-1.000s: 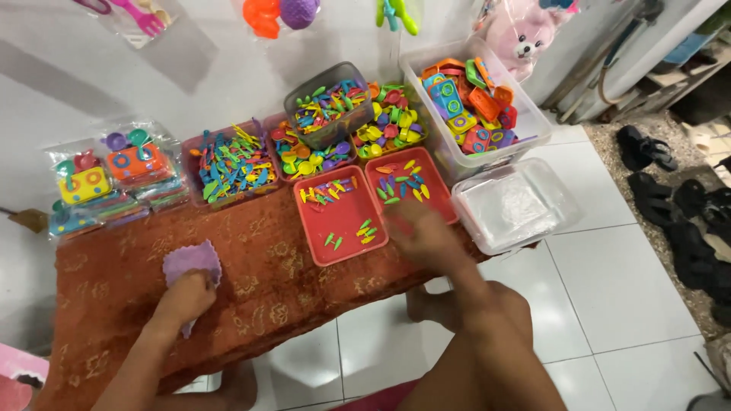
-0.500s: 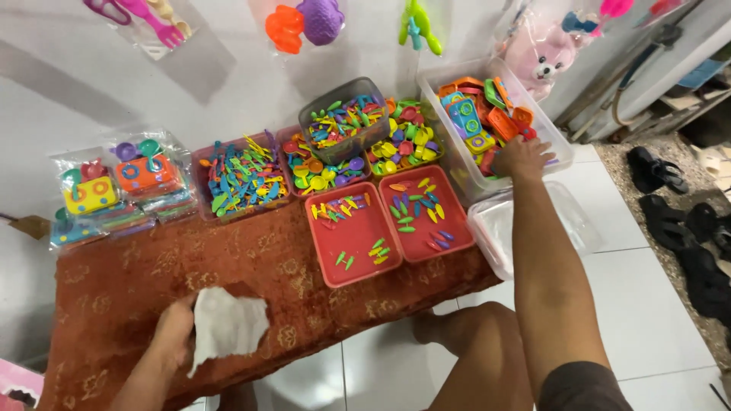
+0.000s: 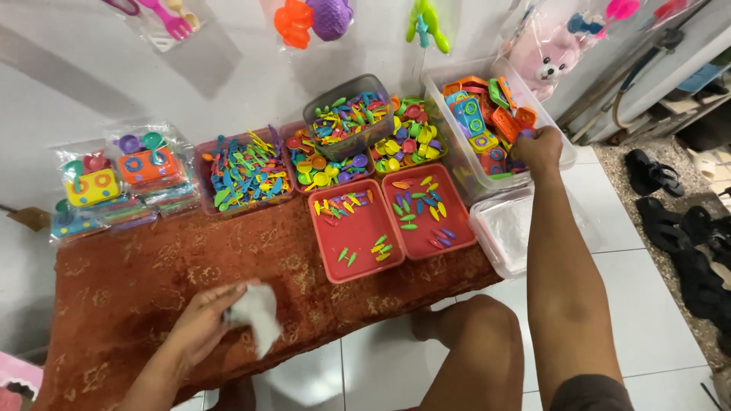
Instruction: Cleaning and sorting small colorful plastic clips using a cloth and placing them into trays and bags.
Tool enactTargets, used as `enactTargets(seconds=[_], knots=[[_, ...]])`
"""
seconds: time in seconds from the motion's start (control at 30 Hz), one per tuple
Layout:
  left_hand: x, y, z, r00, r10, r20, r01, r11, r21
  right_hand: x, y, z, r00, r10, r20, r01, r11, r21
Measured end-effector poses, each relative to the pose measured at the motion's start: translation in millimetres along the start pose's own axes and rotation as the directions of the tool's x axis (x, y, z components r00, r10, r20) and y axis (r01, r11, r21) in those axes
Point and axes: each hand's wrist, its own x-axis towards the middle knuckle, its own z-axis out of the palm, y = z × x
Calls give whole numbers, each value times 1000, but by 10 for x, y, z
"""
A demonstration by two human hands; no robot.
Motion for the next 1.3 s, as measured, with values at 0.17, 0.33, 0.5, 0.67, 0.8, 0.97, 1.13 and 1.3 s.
enactTargets(seconds=[0.17, 0.33, 0.5, 0.67, 0.8, 0.97, 1.13, 1.3], knots=[[197, 14, 112, 974, 225, 38, -219, 968, -119, -459, -387, -74, 995, 8, -97, 54, 785, 617], [423, 39, 497, 889, 395, -231, -449, 851, -273, -1283, -1038, 395, 998, -41, 48, -26, 433, 901], [417, 123, 917, 859, 475, -191, -502, 705, -502, -2763, -1695, 1064, 825, -558, 89, 252, 504, 826], [443, 106, 956, 831, 555, -43, -441, 610, -659, -3871, -2313, 1085, 388, -882, 270, 673, 470, 571], [408, 91, 955, 889, 456, -28, -326, 590, -739, -3848, -2135, 1455, 402, -885, 233, 708, 462, 534], [301, 191, 927, 883, 469, -4, -326, 607, -725, -3903, -2179, 1456, 301, -933, 198, 750, 359, 555], [373, 54, 998, 860, 508, -47, -399, 612, -682, -3812, -2104, 1445, 366, -896, 252, 771, 444, 456], [231, 83, 1016, 826, 557, -92, -518, 682, -516, -3921, -2081, 1388, 313, -902, 298, 729, 429, 533]])
